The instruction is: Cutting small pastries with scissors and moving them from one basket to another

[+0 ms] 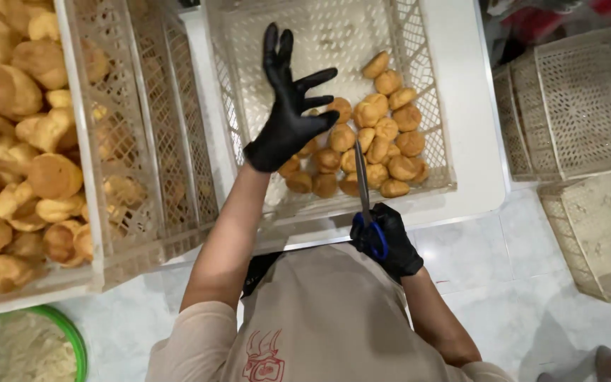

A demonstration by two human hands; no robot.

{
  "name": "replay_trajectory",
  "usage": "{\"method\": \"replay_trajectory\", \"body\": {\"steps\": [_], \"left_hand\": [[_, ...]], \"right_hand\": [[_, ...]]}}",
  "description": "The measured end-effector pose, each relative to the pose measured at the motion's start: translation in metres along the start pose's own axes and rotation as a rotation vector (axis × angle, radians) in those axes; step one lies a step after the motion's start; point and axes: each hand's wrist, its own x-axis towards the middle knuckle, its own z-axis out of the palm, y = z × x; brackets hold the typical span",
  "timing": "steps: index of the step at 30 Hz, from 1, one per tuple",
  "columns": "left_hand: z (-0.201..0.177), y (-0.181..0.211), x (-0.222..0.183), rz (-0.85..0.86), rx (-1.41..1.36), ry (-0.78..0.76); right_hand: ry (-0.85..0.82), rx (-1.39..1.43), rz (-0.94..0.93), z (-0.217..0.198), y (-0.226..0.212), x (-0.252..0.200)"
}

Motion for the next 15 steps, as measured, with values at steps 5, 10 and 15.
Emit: {"method": "replay_trajectory", "body": {"steps": [5,10,15], "left_hand": [[0.004,-0.131,0.094,-0.200,0.684,-0.332],[0.010,-0.211,0.133,-0.501,0.853,-0.386],[0.018,-0.208,0.138,-0.514,0.681,-0.388]], "right_hand": [[-0.142,0.282,0.330,-0.040,-0.019,0.010],[-0.008,0.224,0.217,-0.105,-0.024,0.010],[0.306,0.077,-0.046,-0.101,-0.034,0.007]]}}
